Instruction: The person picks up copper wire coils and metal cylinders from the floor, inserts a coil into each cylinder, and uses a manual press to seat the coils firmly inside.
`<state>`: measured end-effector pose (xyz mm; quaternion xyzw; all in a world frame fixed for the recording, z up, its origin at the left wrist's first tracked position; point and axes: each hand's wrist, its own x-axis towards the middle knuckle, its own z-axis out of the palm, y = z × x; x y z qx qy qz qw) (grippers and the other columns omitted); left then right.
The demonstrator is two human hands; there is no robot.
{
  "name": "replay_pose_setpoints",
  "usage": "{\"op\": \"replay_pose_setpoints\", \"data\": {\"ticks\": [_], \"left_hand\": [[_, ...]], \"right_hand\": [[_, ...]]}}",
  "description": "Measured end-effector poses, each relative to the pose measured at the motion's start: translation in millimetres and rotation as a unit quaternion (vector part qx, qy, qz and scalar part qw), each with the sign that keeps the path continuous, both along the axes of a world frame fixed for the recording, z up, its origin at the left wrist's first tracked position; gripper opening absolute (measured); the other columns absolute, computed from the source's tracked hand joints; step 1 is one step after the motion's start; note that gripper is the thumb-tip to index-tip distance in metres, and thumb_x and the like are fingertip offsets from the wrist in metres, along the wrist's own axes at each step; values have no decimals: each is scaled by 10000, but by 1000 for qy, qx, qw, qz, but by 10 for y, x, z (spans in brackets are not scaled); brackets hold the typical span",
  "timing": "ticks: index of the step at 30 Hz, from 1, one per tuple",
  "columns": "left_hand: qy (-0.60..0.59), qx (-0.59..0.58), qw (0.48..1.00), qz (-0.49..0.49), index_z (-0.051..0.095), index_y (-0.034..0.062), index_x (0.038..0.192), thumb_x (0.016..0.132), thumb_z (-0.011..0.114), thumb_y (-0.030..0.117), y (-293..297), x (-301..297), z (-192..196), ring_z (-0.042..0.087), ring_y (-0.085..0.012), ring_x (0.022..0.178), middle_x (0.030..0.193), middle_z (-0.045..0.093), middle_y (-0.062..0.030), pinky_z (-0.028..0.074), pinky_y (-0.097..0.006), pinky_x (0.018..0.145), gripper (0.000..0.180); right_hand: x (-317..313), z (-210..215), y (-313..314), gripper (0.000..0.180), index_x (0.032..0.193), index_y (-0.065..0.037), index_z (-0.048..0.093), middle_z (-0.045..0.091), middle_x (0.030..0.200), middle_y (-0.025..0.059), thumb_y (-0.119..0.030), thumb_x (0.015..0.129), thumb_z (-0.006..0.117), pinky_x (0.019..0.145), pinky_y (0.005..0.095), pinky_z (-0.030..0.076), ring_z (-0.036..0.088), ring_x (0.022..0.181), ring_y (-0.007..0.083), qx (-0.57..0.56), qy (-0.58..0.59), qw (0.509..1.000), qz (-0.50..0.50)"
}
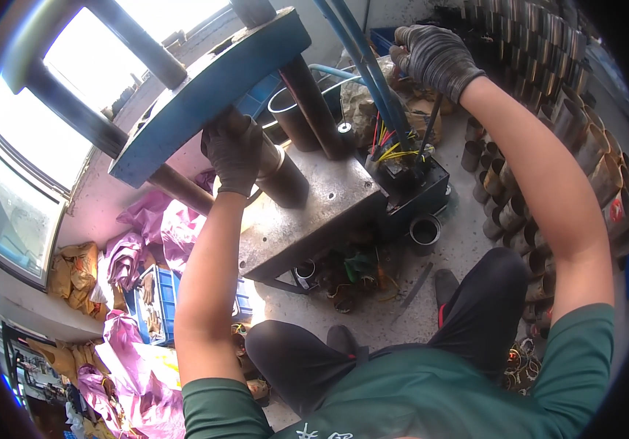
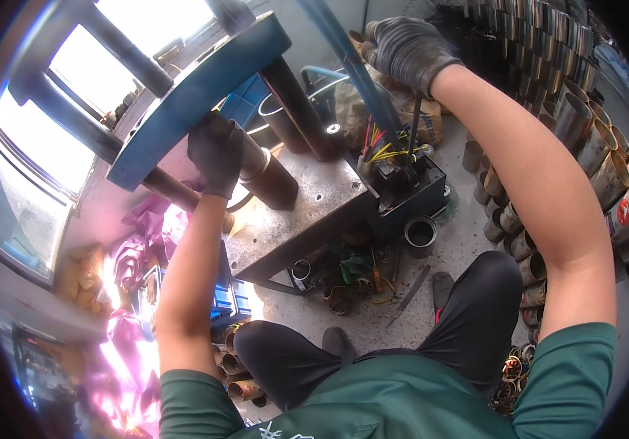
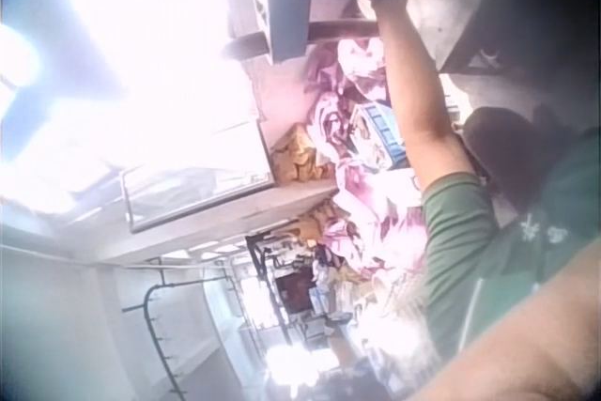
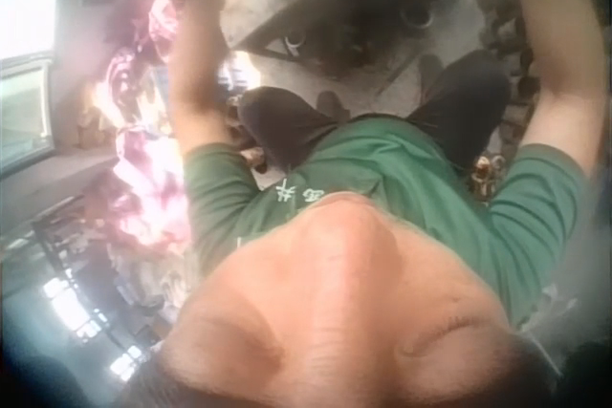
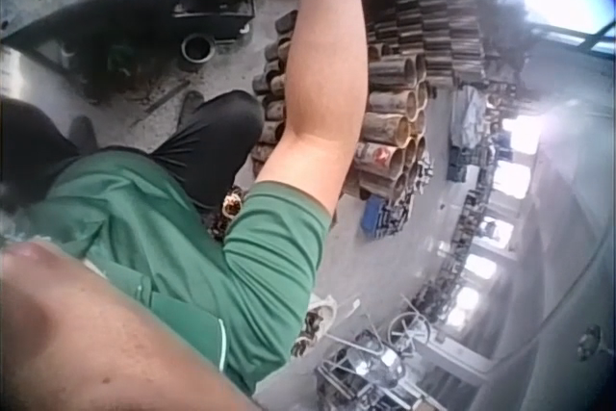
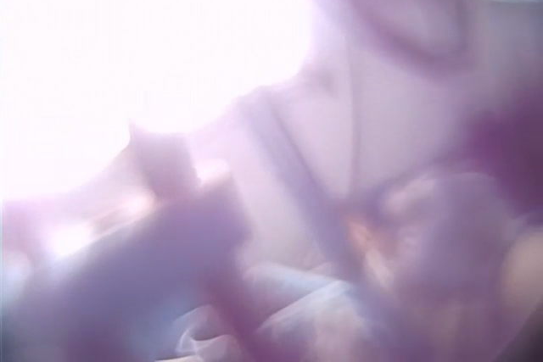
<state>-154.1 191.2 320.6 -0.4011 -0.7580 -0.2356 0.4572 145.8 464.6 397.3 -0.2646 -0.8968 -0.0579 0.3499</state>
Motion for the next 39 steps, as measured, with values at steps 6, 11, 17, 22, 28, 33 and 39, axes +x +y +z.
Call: {"op": "replay_pose_setpoints", "data": {"ticks": [6, 11, 17, 22, 28, 33, 39], "left_hand": [[-59, -177, 978, 98, 710, 95, 942, 946, 605, 366, 8, 14, 414, 702, -387, 996, 1000, 729, -163, 573, -478, 887, 290], [0, -84, 996, -3, 770, 125, 976, 946, 666, 348, -66, 120, 23, 729, -362, 891, 907, 759, -128, 582, -430, 827, 247], [-8, -153, 988, 12, 781, 155, 995, 881, 735, 408, -124, 115, 75, 733, -330, 973, 1005, 780, -103, 547, -411, 948, 281], [28, -121, 988, 87, 795, 177, 1084, 868, 734, 455, -126, 177, 95, 715, -321, 1056, 1025, 777, -130, 518, -402, 1007, 357], [-374, -72, 925, -14, 797, 90, 1063, 808, 812, 533, -365, -99, 144, 682, -343, 1183, 1156, 755, -205, 509, -378, 1052, 511], [-367, -101, 925, 7, 780, -22, 1083, 838, 850, 347, -284, 153, 229, 739, -300, 1092, 1153, 775, -185, 541, -345, 984, 448], [-438, 108, 883, -131, 790, 10, 1102, 844, 846, 266, -433, -114, 336, 749, -232, 1035, 1112, 794, -138, 553, -326, 946, 368]], "right_hand": [[14, -24, -26, 278, 1086, -104, 748, 763, 946, 135, -347, 1007, 638, 894, 455, 578, 739, 911, 332, 9, 16, 1000, 20], [1, -63, -48, 278, 1065, -109, 748, 759, 962, 134, -358, 1016, 633, 894, 454, 578, 735, 919, 313, 17, 20, 1000, 15], [8, -50, -37, 271, 1045, -117, 749, 758, 978, 135, -362, 1016, 636, 891, 446, 576, 734, 925, 303, 18, 14, 1000, 4], [42, -18, -55, 295, 1093, -110, 744, 766, 980, 142, -372, 1017, 632, 909, 452, 575, 741, 936, 308, -33, -9, 999, -2], [57, 30, -131, 348, 1175, -92, 734, 771, 1007, 164, -382, 1017, 625, 950, 461, 572, 750, 975, 318, -79, -32, 996, 2], [163, 21, -83, 355, 1165, -87, 739, 764, 1029, 186, -382, 1007, 623, 954, 465, 568, 740, 995, 340, -84, -39, 996, -9], [272, 94, -317, 367, 1203, -93, 739, 762, 1071, 191, -383, 1012, 621, 963, 460, 568, 735, 1015, 343, -94, -65, 993, -12]]}}
